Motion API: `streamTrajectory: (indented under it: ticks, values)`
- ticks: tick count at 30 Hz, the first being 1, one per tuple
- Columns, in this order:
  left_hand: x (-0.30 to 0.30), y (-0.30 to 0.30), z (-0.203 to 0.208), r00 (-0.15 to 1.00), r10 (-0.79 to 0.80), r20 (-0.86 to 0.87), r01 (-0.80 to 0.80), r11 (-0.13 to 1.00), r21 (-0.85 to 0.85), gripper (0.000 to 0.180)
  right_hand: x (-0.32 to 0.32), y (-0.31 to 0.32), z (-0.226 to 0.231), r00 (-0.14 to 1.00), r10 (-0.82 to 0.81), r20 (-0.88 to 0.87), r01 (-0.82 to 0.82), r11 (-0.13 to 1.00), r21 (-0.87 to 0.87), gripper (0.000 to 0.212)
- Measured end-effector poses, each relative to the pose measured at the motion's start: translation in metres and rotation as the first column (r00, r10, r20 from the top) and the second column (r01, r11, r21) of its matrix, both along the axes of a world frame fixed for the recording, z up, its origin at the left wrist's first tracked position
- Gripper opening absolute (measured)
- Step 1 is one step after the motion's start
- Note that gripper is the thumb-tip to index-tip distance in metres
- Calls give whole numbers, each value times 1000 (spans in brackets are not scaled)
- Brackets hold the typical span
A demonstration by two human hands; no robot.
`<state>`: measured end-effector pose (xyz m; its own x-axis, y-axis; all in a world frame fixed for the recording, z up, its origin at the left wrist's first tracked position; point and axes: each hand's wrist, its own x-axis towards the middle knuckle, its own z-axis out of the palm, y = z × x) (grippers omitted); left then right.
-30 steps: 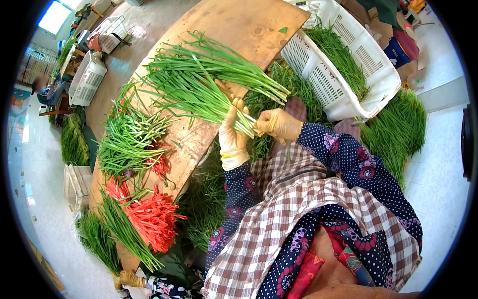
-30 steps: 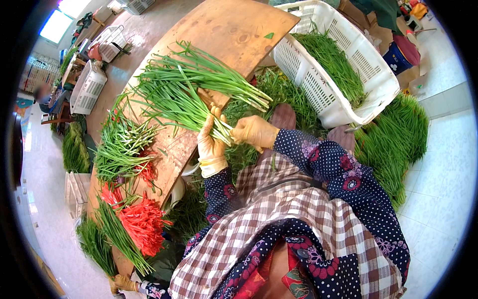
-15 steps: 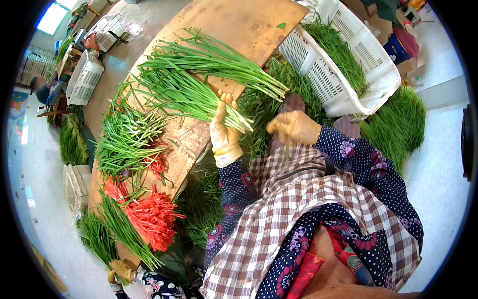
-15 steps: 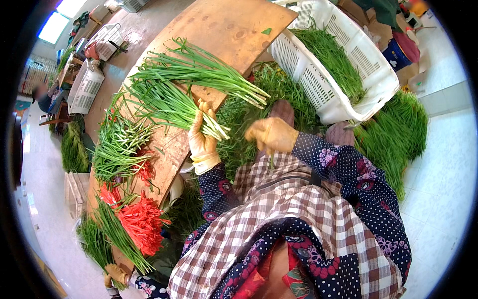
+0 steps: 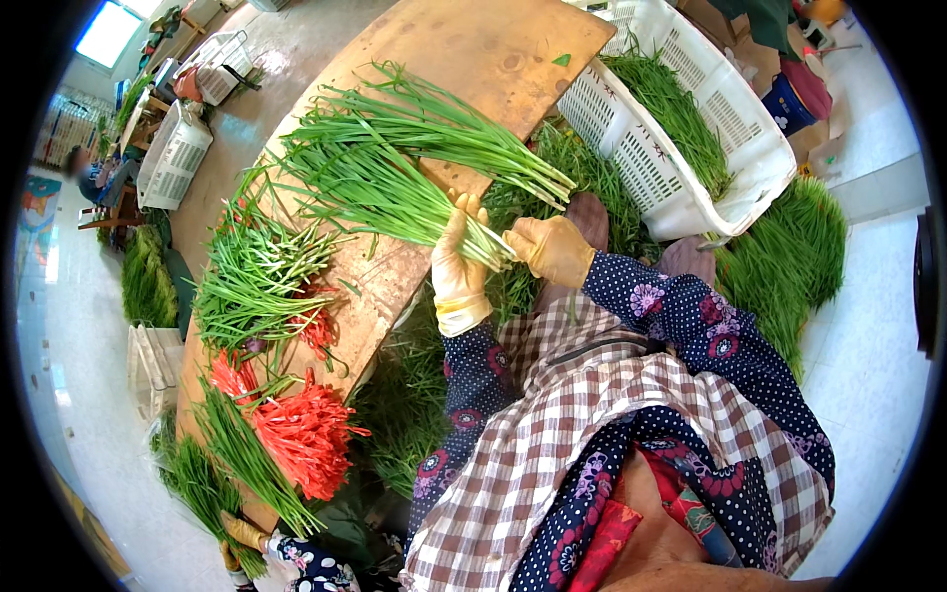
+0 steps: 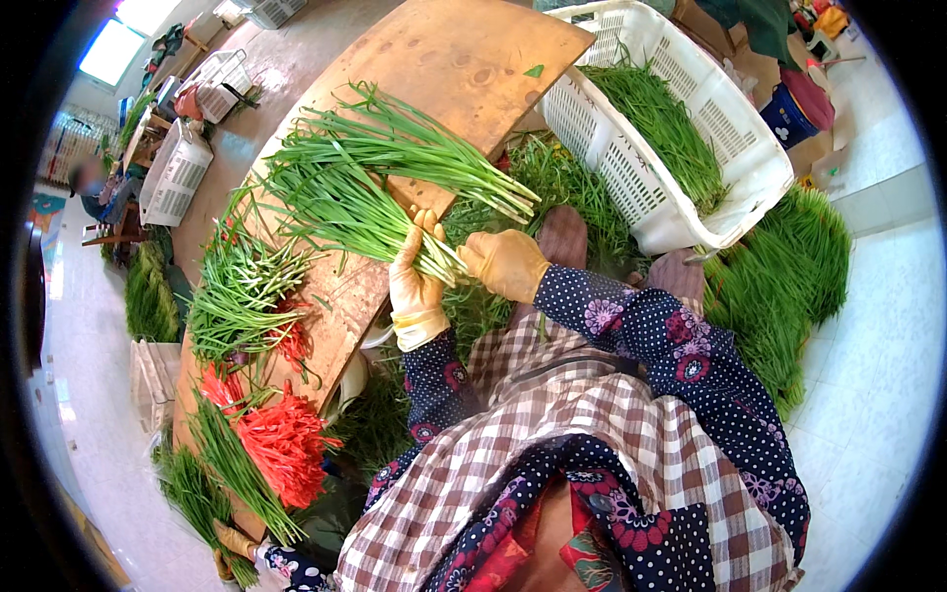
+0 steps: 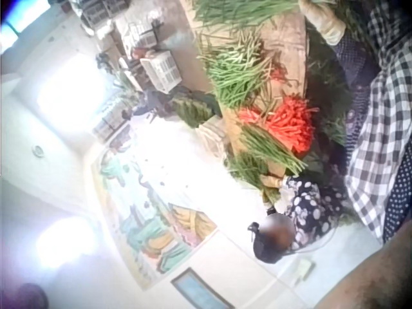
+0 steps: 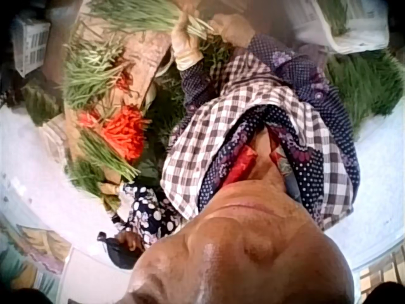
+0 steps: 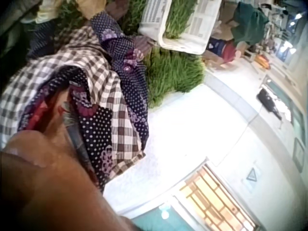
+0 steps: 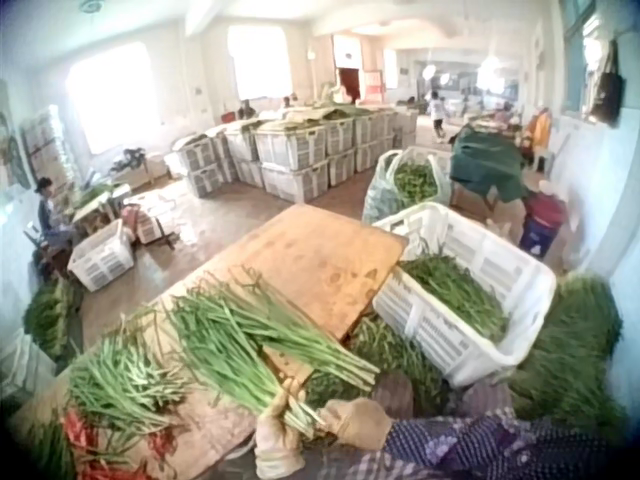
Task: The person sorts and bunches green onions by hand at a wooden table, removing yellowed leaves and placing bundles into a white plastic crate.
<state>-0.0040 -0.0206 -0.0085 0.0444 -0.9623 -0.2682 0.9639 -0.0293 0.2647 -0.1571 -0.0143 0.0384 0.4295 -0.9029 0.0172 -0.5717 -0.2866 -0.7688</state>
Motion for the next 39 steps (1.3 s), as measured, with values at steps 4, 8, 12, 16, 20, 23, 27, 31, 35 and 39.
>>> streamTrajectory:
  ticks: [4, 8, 12, 16, 20, 23, 27, 31, 35, 39]
  values:
    - [4, -2, 2, 998, 36, -48, -37, 999, -17, 32, -4, 2, 8, 997, 58, 45, -54, 995, -89, 17]
    - [5, 0, 3, 989, -10, -145, 7, 1000, -21, 35, -22, 8, 20, 974, -224, 21, 191, 874, 447, 15]
    - [12, 3, 4, 975, -111, -194, 96, 992, -84, 36, -24, 2, -4, 996, 48, 78, 0, 849, -529, 20]
    - [13, 7, 8, 962, -109, -250, 96, 993, -63, 38, -20, -3, 35, 982, 74, -174, -114, 965, -236, 38]
    - [16, 12, 8, 963, -55, -265, 27, 994, -108, 33, 19, -23, 27, 985, 52, -164, -93, 962, -255, 37]
    - [21, 11, 0, 929, 38, -369, -52, 998, -29, 35, 31, -44, 14, 975, 40, -217, -61, 994, -89, 30]
    - [19, 21, 18, 977, -101, -190, 66, 981, -185, 41, 23, -62, -3, 993, -31, 113, -3, 958, 288, 29]
    - [19, 19, 9, 954, -44, -297, -9, 985, -174, 42, 30, -42, 42, 998, 29, -48, -27, 998, 50, 37]
    - [19, 23, 6, 927, -55, -371, -23, 979, -203, 34, 36, -43, 9, 984, 138, -113, -153, 979, -137, 47]
    - [20, 27, 11, 956, -72, -285, 10, 977, -211, 40, 25, -61, 7, 984, 180, -14, -179, 984, 19, 48]
